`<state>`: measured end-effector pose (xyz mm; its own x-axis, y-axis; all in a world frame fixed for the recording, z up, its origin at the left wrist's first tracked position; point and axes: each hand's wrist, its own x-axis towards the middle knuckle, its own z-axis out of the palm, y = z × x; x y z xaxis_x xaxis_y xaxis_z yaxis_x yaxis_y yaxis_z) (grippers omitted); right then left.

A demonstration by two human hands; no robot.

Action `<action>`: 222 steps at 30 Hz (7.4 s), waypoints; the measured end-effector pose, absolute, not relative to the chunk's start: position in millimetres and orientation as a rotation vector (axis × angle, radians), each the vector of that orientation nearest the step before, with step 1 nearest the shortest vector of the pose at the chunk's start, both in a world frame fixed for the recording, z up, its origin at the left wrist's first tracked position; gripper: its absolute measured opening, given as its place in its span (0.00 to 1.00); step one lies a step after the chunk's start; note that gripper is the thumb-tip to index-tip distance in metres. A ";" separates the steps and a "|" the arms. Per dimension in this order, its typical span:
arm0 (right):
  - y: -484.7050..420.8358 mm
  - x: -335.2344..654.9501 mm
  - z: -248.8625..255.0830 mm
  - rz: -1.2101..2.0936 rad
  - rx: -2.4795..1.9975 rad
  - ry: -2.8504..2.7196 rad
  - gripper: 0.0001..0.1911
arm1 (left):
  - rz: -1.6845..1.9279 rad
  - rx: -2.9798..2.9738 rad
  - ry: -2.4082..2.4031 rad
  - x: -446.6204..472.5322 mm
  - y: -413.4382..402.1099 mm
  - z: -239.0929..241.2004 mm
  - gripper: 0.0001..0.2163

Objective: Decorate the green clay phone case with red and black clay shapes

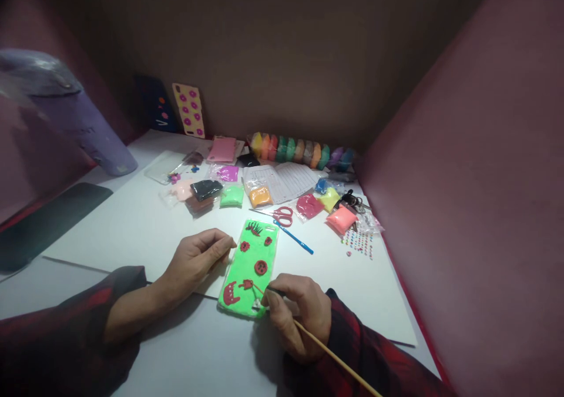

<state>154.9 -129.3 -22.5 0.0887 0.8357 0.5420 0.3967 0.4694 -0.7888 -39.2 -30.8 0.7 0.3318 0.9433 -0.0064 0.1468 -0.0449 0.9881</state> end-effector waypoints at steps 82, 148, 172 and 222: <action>-114.8 146.6 -13.9 0.590 -0.912 -1.442 0.10 | 0.867 2.093 1.071 -41.2 -31.0 -5.1 0.07; -84.0 143.9 -17.3 0.847 -1.109 -1.345 0.05 | 0.948 1.416 1.073 -34.6 -33.6 -6.4 0.09; -85.2 144.0 -24.2 0.886 -1.177 -1.308 0.04 | 0.971 1.407 1.070 -34.6 -34.6 -5.8 0.08; -82.1 142.4 -18.3 0.898 -1.153 -1.340 0.03 | 0.886 1.496 1.114 -34.7 -35.0 -5.2 0.11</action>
<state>142.4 -82.1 -18.3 0.0728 0.9653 0.2509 0.1355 0.2396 -0.9614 -34.7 -35.0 -5.2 0.2995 0.9539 -0.0169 0.1982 -0.0449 0.9791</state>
